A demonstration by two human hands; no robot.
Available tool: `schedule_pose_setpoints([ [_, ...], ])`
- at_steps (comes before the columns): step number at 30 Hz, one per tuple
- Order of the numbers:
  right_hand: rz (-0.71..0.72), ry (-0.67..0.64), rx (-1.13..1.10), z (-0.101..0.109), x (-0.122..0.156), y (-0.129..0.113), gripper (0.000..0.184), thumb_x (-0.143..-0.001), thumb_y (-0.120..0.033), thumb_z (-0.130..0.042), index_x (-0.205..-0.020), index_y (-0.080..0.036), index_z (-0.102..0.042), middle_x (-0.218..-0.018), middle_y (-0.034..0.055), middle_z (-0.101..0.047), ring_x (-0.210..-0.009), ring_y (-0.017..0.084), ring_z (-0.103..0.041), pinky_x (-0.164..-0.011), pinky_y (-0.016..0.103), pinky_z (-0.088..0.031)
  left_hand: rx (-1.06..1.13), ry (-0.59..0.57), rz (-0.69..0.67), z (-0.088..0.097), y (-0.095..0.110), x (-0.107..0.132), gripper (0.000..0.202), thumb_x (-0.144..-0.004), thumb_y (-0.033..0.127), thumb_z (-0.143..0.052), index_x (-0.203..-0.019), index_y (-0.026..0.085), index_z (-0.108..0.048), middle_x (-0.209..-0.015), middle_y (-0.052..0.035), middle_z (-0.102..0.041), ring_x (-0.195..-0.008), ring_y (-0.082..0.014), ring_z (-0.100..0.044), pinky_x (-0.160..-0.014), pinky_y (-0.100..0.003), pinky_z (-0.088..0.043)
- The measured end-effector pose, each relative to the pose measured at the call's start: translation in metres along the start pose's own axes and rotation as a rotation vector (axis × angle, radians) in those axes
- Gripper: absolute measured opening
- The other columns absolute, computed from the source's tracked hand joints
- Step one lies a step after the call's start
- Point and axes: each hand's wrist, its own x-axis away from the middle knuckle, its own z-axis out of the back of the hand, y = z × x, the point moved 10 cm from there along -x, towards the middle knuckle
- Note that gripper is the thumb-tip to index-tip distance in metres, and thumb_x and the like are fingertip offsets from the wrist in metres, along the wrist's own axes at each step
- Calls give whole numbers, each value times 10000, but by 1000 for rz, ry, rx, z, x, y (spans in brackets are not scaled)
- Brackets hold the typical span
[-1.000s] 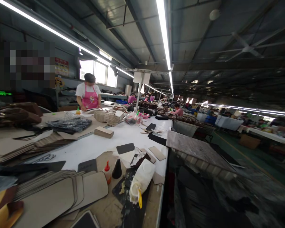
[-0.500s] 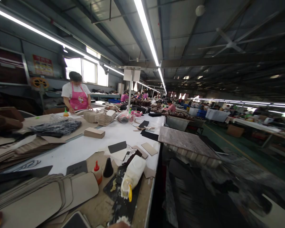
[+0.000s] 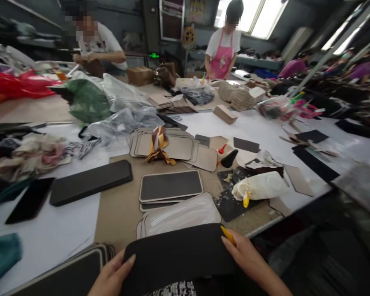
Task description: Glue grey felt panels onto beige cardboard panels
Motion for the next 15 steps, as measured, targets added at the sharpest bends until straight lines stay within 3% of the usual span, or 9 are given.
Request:
schedule_pose_setpoints([
  [3, -21, 49, 105, -16, -21, 28, 257, -824, -343, -393, -812, -193, -602, -714, 39, -648, -671, 193, -605, -629, 276, -438, 192, -34, 112, -31, -14, -5, 489, -548, 602, -641, -775, 170, -658, -709, -37, -679, -788, -267, -625, -741, -369, -511],
  [5, -32, 92, 223, -14, -37, 36, 246, -823, -338, -396, -818, -196, -597, -715, 45, -653, -684, 204, -617, -623, 279, -434, 134, 27, 88, -38, -13, -13, 443, -547, 585, -632, -691, 167, -640, -656, -23, -664, -751, -245, -616, -706, -325, -500],
  [9, -42, 102, 496, -3, -70, 39, 234, -854, -339, -399, -787, -201, -575, -706, 52, -651, -681, 212, -626, -594, 272, -408, -177, 192, 29, -33, -4, -29, 389, -621, 556, -540, -499, 189, -491, -442, 42, -465, -495, -151, -490, -489, -248, -376],
  [11, -42, 104, 581, 1, -83, 41, 225, -868, -339, -406, -805, -197, -568, -721, 55, -656, -694, 209, -632, -598, 266, -398, -341, 278, 0, -26, 6, -37, 376, -656, 502, -519, -464, 198, -408, -416, 62, -361, -450, -118, -411, -464, -235, -300],
  [15, -41, 85, 690, -3, -98, 50, 227, -886, -359, -412, -813, -198, -555, -737, 50, -660, -685, 202, -636, -569, 262, -375, -552, 274, 14, -30, 20, -53, 276, -735, 333, -486, -501, 194, -436, -442, 57, -385, -479, -118, -413, -500, -232, -286],
])
